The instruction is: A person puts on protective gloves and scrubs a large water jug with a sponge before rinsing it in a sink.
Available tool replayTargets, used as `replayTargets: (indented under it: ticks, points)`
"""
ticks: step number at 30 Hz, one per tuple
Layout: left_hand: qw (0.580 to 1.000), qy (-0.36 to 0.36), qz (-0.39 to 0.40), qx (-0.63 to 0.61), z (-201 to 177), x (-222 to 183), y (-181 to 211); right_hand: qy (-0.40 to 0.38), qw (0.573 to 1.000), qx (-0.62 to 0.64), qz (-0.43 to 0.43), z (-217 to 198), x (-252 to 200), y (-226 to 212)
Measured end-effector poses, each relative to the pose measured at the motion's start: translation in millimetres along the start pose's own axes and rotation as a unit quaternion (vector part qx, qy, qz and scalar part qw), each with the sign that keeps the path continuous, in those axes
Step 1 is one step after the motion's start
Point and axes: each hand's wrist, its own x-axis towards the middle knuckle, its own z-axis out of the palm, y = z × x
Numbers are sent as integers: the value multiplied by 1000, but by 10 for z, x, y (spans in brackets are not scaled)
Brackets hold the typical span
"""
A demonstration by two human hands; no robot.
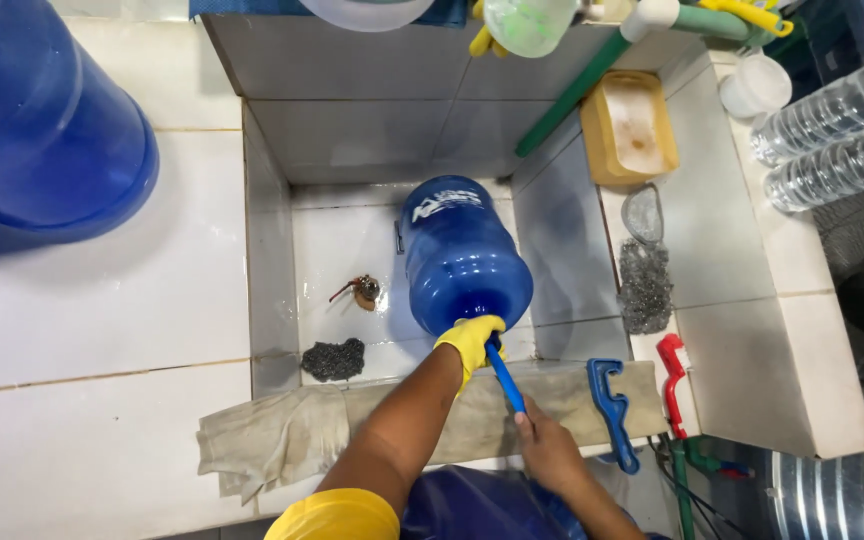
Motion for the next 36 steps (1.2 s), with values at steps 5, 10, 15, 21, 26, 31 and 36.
replayTargets:
  ticks: [5, 10, 15, 21, 26, 31, 36]
  points:
    - [983, -109, -67, -133, -19, 406, -49, -113, 838, 499, 187, -266, -101, -45]
    - [999, 8, 33, -22, 88, 315, 5, -96, 882, 435, 153, -346, -235, 1]
    - [998, 42, 21, 40, 112, 57, 186, -17, 991, 125, 45, -138, -55, 346]
    - [995, 49, 54, 62, 41, 381, 169, -63, 972, 224, 39, -146, -138, 150]
    - [993, 38, 109, 24, 5, 360, 276, -108, 865, 455, 183, -277, -309, -192]
    - [979, 97, 124, 130, 32, -109, 388, -16, 996, -48, -70, -245, -201, 373]
    - [998, 31, 51, -5, 89, -168, 535, -61, 973, 208, 75, -262, -404, 127]
